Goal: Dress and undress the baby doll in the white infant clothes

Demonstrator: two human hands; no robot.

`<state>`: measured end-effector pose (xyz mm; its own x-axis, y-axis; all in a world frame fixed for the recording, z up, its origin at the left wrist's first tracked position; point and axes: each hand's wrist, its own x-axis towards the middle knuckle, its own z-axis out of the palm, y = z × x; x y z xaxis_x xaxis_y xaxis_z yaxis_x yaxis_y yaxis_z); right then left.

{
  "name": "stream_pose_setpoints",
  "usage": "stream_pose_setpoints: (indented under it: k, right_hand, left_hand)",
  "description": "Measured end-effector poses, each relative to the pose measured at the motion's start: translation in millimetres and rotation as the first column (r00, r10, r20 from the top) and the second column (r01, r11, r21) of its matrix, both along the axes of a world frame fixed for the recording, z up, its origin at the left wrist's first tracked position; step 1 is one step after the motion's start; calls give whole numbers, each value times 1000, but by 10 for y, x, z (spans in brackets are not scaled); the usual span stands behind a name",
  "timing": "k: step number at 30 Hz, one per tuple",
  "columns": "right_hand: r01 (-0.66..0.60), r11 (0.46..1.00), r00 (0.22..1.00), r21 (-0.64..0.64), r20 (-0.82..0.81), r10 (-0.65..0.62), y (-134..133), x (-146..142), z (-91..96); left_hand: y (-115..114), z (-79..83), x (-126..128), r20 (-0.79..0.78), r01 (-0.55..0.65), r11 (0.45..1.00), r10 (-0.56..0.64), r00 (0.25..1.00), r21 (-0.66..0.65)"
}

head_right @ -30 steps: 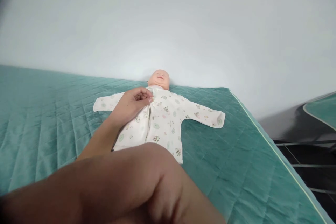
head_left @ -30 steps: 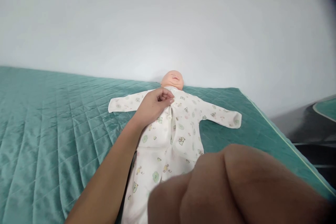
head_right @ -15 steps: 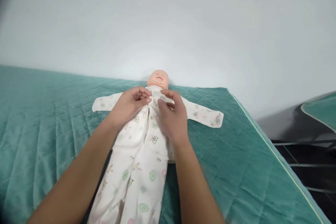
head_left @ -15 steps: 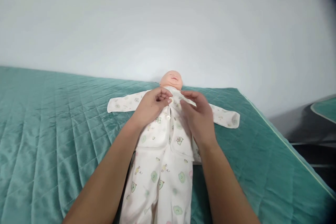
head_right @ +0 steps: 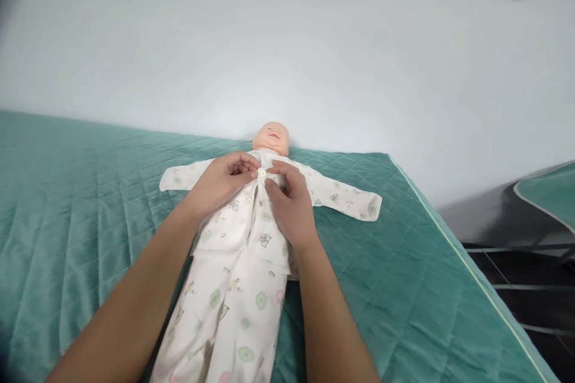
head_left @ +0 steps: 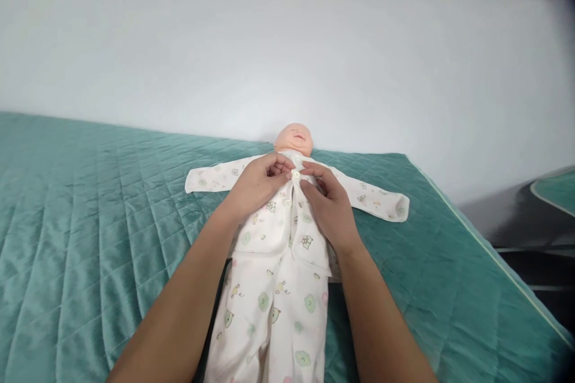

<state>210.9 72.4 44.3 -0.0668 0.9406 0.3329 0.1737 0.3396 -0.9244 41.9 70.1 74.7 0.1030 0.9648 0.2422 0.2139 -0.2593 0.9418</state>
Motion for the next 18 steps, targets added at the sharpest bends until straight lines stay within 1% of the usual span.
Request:
stream_pose_setpoints:
  k: [9, 14, 18]
  right_hand:
    - [16, 1000, 1000, 0, -9, -16, -34, -14, 28]
    - [27, 998, 999, 54, 20, -28, -48, -22, 27]
    - [35, 998, 999, 46, 12, -36, -53, -29, 23]
  left_hand:
    - [-5, -6, 14, 30, -5, 1000, 6, 1000, -29]
    - [3, -1, 7, 9, -3, 1000, 3, 1000, -30]
    - [8, -3, 8, 9, -9, 1000, 10, 1000, -25]
